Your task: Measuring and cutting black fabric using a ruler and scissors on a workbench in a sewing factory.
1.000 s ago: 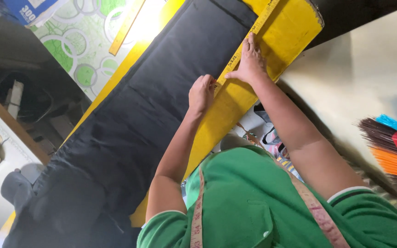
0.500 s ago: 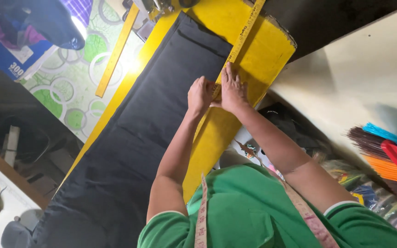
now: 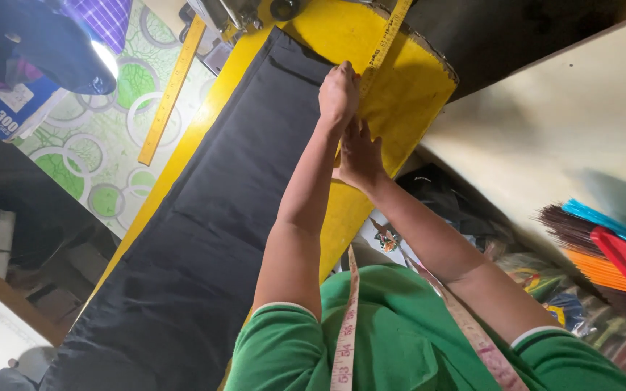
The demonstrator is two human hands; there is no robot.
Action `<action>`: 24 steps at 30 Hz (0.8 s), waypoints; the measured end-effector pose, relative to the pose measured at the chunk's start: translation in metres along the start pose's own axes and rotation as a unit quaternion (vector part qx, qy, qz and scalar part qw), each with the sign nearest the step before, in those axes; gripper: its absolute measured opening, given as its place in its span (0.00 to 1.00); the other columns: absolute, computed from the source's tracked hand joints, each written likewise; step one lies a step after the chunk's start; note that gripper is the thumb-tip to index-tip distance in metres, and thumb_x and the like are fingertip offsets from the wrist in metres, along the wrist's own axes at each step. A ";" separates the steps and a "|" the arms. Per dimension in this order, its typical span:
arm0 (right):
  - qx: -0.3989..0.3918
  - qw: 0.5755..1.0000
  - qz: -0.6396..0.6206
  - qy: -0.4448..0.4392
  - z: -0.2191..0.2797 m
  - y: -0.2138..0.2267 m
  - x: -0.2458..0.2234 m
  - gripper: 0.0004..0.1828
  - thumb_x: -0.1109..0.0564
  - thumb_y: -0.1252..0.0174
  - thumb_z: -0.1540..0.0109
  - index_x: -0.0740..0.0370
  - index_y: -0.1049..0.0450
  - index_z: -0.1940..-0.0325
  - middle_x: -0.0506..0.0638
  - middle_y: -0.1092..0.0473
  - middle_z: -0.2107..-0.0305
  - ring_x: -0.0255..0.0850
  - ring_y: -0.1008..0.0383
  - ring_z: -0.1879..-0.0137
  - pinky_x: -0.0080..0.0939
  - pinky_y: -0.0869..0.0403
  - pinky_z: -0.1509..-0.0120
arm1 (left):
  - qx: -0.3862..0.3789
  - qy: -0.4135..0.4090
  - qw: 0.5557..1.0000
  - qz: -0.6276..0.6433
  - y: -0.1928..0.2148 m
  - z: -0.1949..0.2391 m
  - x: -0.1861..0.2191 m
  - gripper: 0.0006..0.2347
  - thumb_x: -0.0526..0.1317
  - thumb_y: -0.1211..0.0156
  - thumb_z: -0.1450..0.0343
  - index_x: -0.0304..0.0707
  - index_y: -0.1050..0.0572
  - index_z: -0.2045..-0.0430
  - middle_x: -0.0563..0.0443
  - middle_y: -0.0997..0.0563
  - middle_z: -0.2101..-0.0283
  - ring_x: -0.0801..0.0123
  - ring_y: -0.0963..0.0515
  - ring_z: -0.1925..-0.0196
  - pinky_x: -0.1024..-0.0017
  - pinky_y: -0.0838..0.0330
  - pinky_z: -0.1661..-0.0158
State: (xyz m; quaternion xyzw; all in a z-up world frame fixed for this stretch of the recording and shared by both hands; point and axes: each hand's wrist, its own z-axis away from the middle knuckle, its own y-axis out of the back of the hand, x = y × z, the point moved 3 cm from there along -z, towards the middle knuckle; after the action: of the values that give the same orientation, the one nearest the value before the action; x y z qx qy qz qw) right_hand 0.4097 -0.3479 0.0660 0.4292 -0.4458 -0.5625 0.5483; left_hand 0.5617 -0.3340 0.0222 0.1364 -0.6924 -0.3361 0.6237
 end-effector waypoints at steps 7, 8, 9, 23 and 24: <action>-0.070 0.988 -0.135 -0.024 0.003 0.040 -0.009 0.76 0.25 0.26 0.52 0.60 0.64 0.19 0.63 0.58 0.23 0.64 0.52 0.22 0.76 0.36 0.34 | -0.052 -0.027 0.995 -0.075 0.013 0.030 -0.019 0.02 0.32 0.54 0.35 0.36 0.33 0.73 0.39 0.23 0.69 0.38 0.24 0.69 0.47 0.30 0.73; -0.155 0.984 -0.080 -0.047 0.004 0.049 -0.014 0.75 0.22 0.33 0.48 0.58 0.74 0.20 0.58 0.69 0.22 0.59 0.60 0.19 0.72 0.40 0.28 | -0.046 -0.023 0.996 -0.069 0.022 0.046 -0.020 0.02 0.33 0.55 0.34 0.37 0.35 0.78 0.42 0.25 0.74 0.44 0.26 0.74 0.50 0.34 0.76; -0.234 0.970 -0.022 -0.068 0.002 0.062 -0.018 0.75 0.19 0.39 0.44 0.56 0.83 0.20 0.53 0.80 0.21 0.53 0.67 0.16 0.68 0.43 0.23 | -0.037 -0.022 0.997 -0.063 0.032 0.055 -0.019 0.06 0.35 0.56 0.32 0.38 0.37 0.82 0.44 0.27 0.79 0.51 0.28 0.78 0.53 0.37 0.79; -0.175 0.980 -0.063 -0.064 0.013 0.074 -0.030 0.72 0.28 0.28 0.44 0.67 0.66 0.18 0.61 0.72 0.23 0.67 0.45 0.23 0.70 0.44 0.23 | -0.046 0.068 0.990 -0.116 0.155 0.351 -0.087 0.08 0.34 0.50 0.28 0.38 0.37 0.78 0.44 0.31 0.75 0.47 0.29 0.75 0.50 0.41 0.77; -0.182 0.977 -0.076 -0.077 0.016 0.079 -0.033 0.71 0.29 0.29 0.42 0.66 0.67 0.18 0.60 0.73 0.23 0.67 0.49 0.20 0.67 0.47 0.19 | -0.056 0.087 0.986 -0.132 0.162 0.373 -0.093 0.06 0.33 0.51 0.28 0.38 0.35 0.77 0.43 0.30 0.74 0.46 0.28 0.74 0.49 0.38 0.77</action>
State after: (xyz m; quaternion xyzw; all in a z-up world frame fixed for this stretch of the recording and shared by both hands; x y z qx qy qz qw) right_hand 0.4137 -0.3145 0.1466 0.3105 -0.3430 -0.7052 0.5372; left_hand 0.2600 -0.0484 0.0549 0.2197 -0.5915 -0.4407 0.6384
